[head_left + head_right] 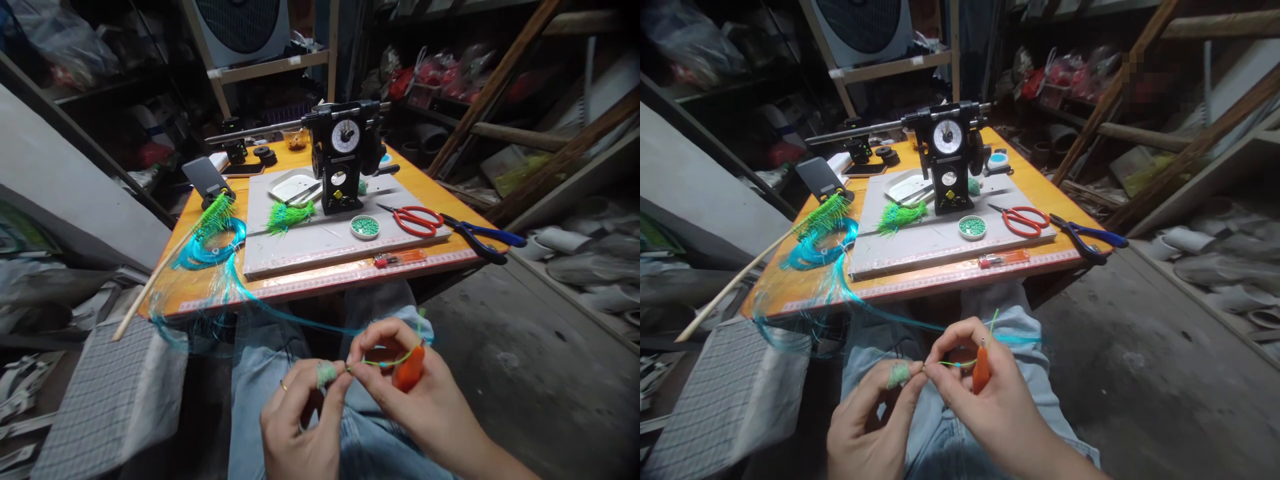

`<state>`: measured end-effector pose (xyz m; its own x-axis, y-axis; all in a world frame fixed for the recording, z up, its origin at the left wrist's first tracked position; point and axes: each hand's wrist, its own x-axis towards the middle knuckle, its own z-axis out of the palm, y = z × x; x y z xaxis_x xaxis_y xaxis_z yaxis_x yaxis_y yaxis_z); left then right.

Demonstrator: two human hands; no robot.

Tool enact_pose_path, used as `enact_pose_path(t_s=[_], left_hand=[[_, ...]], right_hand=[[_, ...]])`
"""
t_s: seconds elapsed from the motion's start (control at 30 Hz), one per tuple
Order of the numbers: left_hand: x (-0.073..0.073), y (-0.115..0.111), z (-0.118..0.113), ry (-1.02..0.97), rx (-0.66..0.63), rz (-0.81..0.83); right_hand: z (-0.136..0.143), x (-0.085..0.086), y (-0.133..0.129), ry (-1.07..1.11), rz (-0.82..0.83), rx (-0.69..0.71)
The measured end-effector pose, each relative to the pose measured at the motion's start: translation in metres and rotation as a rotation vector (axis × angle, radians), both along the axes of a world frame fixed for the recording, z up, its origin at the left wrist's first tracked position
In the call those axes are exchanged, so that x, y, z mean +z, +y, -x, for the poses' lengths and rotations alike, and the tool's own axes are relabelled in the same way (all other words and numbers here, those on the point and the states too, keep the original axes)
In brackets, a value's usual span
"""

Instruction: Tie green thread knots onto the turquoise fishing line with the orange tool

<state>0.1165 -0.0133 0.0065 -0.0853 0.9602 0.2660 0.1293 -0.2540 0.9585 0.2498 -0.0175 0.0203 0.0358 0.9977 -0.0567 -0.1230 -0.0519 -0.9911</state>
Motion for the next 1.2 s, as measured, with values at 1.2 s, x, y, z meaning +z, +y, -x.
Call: enact_pose_path(t_s=[1.2], left_hand=[[-0.013,0.0,0.007,0.093,-0.028,-0.005]], right_hand=[[-0.003,-0.004,0.002,0.125,0.125,0.152]])
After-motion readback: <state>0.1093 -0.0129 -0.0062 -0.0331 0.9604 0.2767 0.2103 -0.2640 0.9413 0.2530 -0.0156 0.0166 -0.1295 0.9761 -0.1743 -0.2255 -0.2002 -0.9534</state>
